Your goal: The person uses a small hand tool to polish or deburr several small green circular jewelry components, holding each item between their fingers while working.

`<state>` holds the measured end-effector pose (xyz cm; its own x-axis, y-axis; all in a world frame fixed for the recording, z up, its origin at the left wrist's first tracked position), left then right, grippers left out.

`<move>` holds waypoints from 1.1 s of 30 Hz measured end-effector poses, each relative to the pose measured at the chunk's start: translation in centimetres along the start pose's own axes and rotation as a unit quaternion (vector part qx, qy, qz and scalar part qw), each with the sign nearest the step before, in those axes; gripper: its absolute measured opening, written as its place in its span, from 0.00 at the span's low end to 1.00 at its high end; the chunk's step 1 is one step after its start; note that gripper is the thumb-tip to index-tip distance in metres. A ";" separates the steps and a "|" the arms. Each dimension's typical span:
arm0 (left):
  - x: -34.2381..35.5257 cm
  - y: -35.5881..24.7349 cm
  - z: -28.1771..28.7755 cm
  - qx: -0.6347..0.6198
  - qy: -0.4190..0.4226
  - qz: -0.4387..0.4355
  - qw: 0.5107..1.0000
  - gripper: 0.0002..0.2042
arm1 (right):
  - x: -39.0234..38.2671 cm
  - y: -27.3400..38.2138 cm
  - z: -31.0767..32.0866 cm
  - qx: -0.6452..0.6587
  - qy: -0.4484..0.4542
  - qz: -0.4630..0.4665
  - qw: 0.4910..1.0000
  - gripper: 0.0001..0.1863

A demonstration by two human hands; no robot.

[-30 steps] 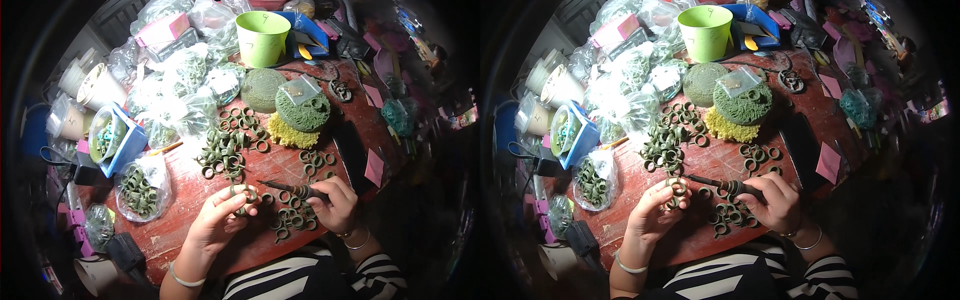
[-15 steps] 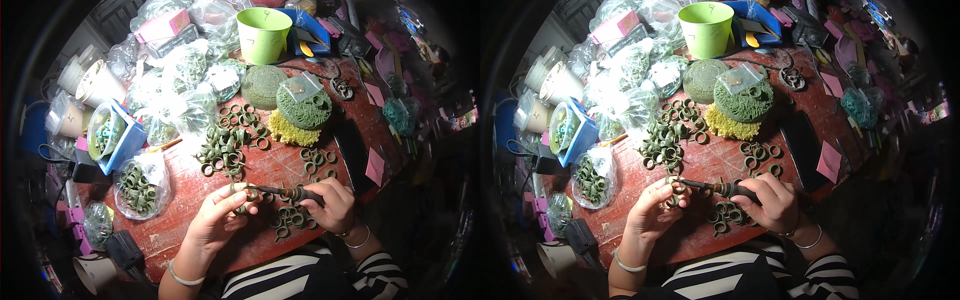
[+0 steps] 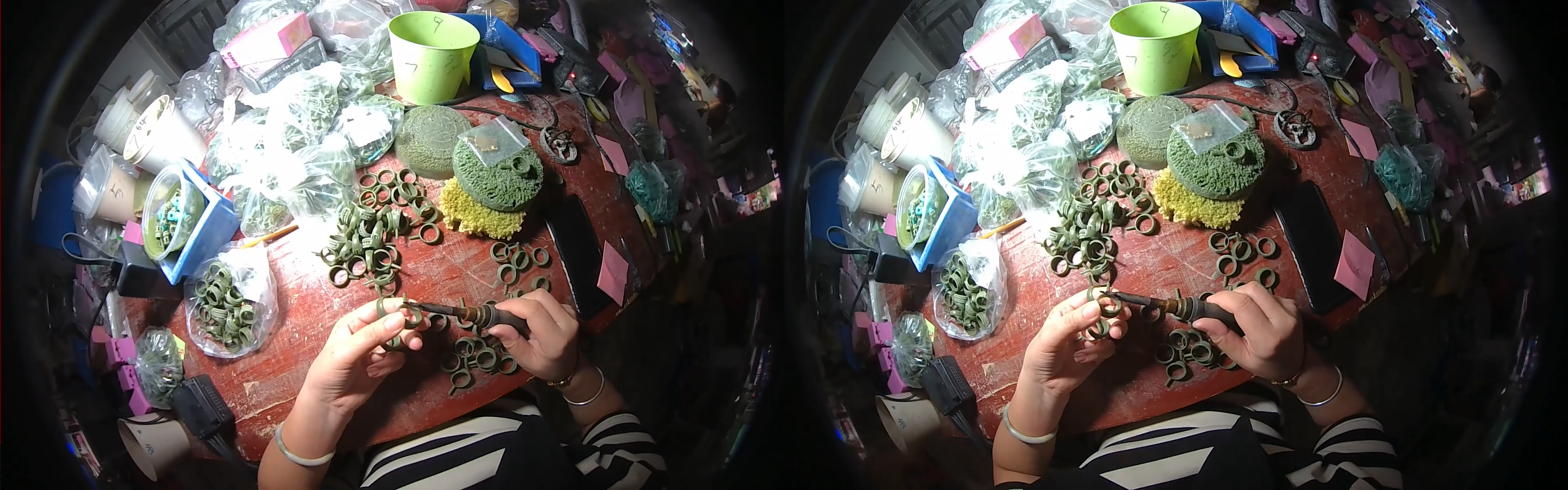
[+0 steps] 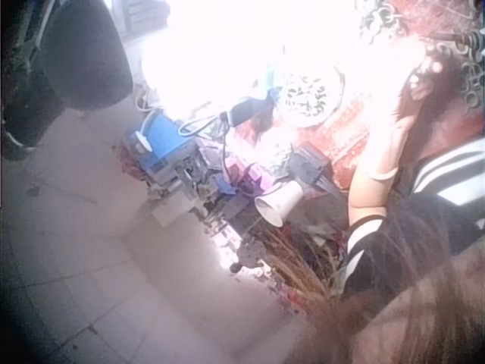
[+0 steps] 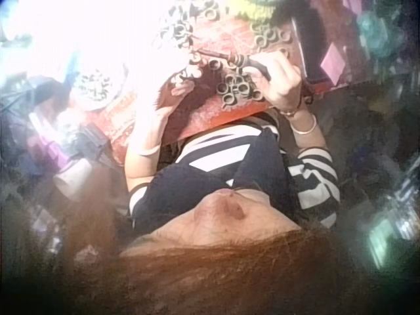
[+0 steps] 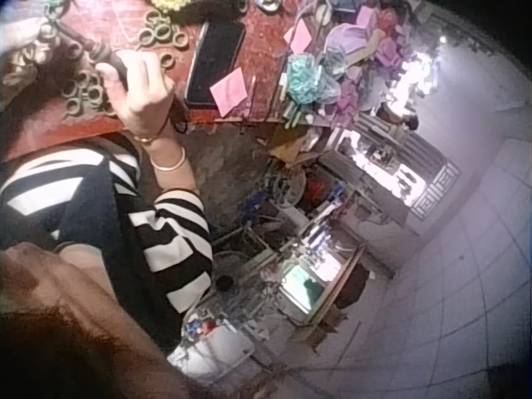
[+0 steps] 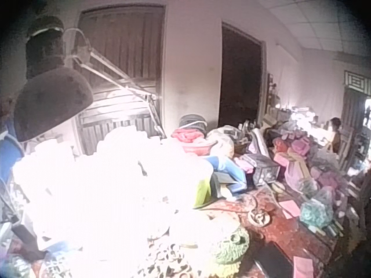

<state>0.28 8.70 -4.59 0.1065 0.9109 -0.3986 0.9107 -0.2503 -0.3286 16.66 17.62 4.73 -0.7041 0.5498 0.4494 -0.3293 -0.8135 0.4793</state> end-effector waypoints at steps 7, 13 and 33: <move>0.0 0.1 0.1 -0.006 0.003 0.009 1.000 0.13 | 0.0 0.0 0.1 -0.010 0.000 0.001 1.000 0.14; 0.0 0.1 0.2 -0.008 0.000 0.003 1.000 0.13 | -0.1 -0.2 0.1 -0.004 -0.006 -0.002 1.000 0.14; -0.5 -0.8 -0.3 0.152 -0.084 -0.053 0.983 0.15 | 0.0 0.1 1.4 -0.011 -0.047 0.010 0.999 0.17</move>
<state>-0.34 8.56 -3.89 -0.0731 0.8759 -0.4769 0.7489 -0.2675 -0.6062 17.54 17.80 5.83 -0.6481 0.5487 0.5281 -0.3311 -0.8275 0.4534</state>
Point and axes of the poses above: each hand's wrist, its own x-axis towards the middle knuckle, its own z-axis out of the back of the hand, y = z × x, the point moved 10 cm from there along x, towards the middle knuckle, and after that the axes turned 4 degrees about -x, right-handed, at the moved point
